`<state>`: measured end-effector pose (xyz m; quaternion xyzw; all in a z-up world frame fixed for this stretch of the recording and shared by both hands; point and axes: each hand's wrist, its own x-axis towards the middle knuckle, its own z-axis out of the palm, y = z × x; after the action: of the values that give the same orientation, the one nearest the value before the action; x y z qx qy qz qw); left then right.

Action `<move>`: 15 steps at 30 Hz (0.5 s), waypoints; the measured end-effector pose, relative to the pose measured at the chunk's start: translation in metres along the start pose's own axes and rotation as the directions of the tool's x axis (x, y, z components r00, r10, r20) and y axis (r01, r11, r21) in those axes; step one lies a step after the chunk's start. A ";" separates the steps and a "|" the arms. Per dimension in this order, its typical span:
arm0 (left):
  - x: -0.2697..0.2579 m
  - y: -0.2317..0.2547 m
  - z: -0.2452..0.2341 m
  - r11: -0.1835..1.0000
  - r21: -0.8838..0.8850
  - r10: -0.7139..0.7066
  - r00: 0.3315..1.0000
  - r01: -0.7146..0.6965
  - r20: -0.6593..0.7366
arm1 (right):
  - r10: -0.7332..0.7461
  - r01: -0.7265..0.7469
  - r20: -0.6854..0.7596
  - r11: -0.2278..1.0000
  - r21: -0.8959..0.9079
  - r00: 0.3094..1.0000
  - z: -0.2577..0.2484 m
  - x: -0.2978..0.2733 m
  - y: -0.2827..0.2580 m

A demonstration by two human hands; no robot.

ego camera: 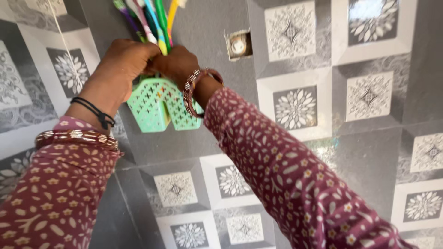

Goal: The person removes a bundle of toothbrushes from a wall-mounted holder, rinses them in a blue basin filled with water, and then places them back into the holder. The person handles the toothbrushes by hand, scrubbing and rinsing them before returning them to their storage spot.

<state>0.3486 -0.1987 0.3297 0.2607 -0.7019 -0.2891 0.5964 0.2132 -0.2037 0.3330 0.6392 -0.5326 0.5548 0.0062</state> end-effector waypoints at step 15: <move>0.018 -0.017 -0.004 0.998 -0.056 0.032 0.995 -0.026 0.096 | -0.021 -0.008 0.190 0.989 0.147 0.982 -0.009 -0.008 0.000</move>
<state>0.3503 -0.2239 0.3301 0.2198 -0.7257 -0.3118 0.5726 0.2086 -0.1925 0.3305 0.6897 -0.4862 0.5288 -0.0903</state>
